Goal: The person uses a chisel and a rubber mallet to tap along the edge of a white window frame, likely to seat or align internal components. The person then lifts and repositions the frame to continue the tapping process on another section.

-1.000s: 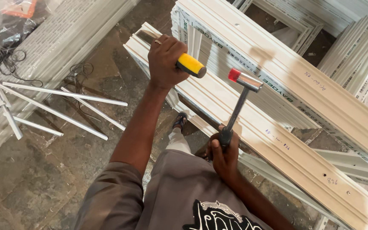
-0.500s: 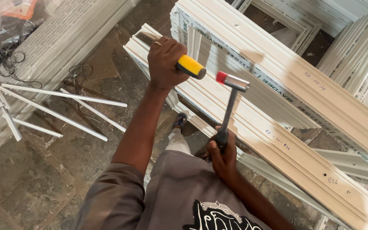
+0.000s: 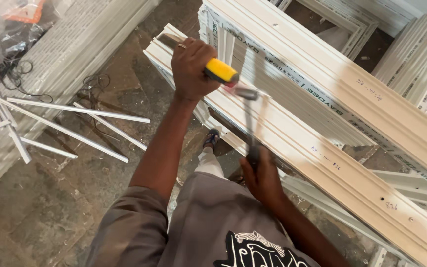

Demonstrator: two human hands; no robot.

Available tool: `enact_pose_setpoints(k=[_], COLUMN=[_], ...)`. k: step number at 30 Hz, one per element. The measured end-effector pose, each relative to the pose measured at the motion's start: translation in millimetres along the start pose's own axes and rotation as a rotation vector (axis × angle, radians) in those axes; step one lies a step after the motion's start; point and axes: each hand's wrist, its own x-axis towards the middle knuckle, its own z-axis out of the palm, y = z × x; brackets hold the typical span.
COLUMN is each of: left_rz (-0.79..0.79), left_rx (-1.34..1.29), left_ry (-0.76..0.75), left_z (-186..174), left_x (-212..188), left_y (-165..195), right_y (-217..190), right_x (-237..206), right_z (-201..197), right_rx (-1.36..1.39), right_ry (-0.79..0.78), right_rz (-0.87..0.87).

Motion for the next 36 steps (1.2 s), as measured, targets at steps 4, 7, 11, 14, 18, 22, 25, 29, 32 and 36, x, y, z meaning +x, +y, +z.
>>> enact_pose_setpoints(k=[4, 7, 11, 14, 18, 22, 25, 29, 32, 36], left_rz=[-0.003, -0.009, -0.018, 0.001, -0.001, -0.019, -0.031, -0.002, 0.003, -0.053], left_rx=[-0.011, 0.014, 0.002, 0.032, -0.001, -0.004, -0.002, -0.008, 0.019, 0.007], left_ry=[-0.014, -0.037, -0.048, -0.053, -0.04, -0.064, -0.066, -0.059, -0.07, -0.087], left_z=[0.0, -0.2, -1.1, -0.5, -1.1, -2.6, -2.2, -2.2, -2.0, -2.4], left_x=[-0.4, -3.7, -4.4, -2.5, -2.8, -5.0, -3.7, -2.1, -4.4, -4.9], left_y=[-1.0, 1.2, 1.9, 0.9, -0.2, -0.5, -1.4, -2.9, -1.9, -3.1], right_y=[-8.2, -17.8, -17.3, -11.3, -9.4, -10.1, -6.9, -11.0, -24.8, -36.6], right_x=[-6.3, -8.2, 3.0, 7.6, -4.0, -14.0, -9.0, -2.2, -3.3, 5.1], right_z=[-10.7, -12.0, 0.6, 2.0, -8.2, -5.4, 3.7, 0.5, -7.7, 2.6], right_rx=[-0.195, 0.316, 0.587, -0.075, 0.096, 0.424, 0.458, 0.103, 0.201, 0.609], right_ry=[-0.033, 0.239, 0.462, -0.187, 0.014, 0.307, 0.213, -0.151, -0.006, 0.349], right_rz=[0.068, -0.216, -0.563, 0.358, 0.117, -0.373, -0.164, 0.316, 0.158, -0.445])
